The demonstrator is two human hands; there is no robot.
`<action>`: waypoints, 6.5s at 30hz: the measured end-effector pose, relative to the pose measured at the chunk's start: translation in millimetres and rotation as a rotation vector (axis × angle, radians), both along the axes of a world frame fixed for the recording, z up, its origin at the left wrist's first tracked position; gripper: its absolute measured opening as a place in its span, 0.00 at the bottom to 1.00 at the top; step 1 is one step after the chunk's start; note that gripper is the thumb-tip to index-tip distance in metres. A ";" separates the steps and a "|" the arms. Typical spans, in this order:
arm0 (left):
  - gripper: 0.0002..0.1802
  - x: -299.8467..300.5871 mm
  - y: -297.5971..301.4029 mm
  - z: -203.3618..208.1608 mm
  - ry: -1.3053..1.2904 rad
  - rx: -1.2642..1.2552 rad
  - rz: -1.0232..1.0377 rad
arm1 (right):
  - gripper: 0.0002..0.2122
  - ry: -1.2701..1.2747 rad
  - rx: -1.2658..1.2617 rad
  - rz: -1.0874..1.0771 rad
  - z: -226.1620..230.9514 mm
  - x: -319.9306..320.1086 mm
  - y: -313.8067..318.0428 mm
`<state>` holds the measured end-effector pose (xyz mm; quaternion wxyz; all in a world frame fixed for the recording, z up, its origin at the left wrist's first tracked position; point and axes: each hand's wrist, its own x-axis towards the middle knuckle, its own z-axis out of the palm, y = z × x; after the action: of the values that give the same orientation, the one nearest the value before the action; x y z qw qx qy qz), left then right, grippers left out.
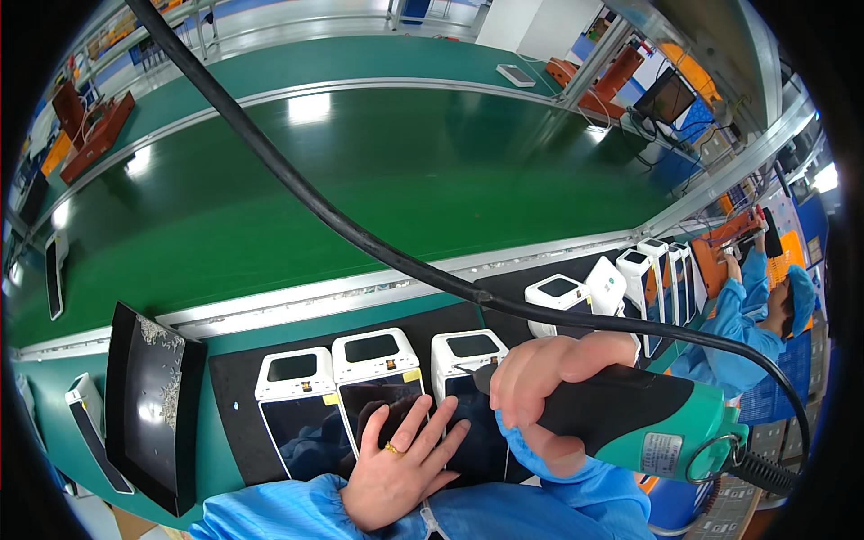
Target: The person fastens screws into mobile handheld terminals on an assembly line using an electric screwdriver.
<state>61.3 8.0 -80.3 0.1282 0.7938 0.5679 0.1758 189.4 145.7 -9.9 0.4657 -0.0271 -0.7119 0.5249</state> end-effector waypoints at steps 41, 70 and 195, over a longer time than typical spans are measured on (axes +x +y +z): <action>0.29 72.2 72.3 -10.5 0.139 0.094 -0.740 | 0.22 0.398 -0.041 -0.208 41.0 54.2 -25.3; 0.14 -218.5 207.8 -2.9 0.583 0.301 0.127 | 0.23 0.331 -0.155 -0.147 23.6 62.5 -11.5; 0.35 -37.3 -20.2 4.9 0.104 0.029 0.178 | 0.19 -0.125 -0.184 -0.053 8.4 -50.7 -17.9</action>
<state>24.1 -12.2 -75.5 0.0710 0.7500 0.6396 0.1530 138.6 127.8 -1.5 0.4296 -0.1215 -0.6874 0.5729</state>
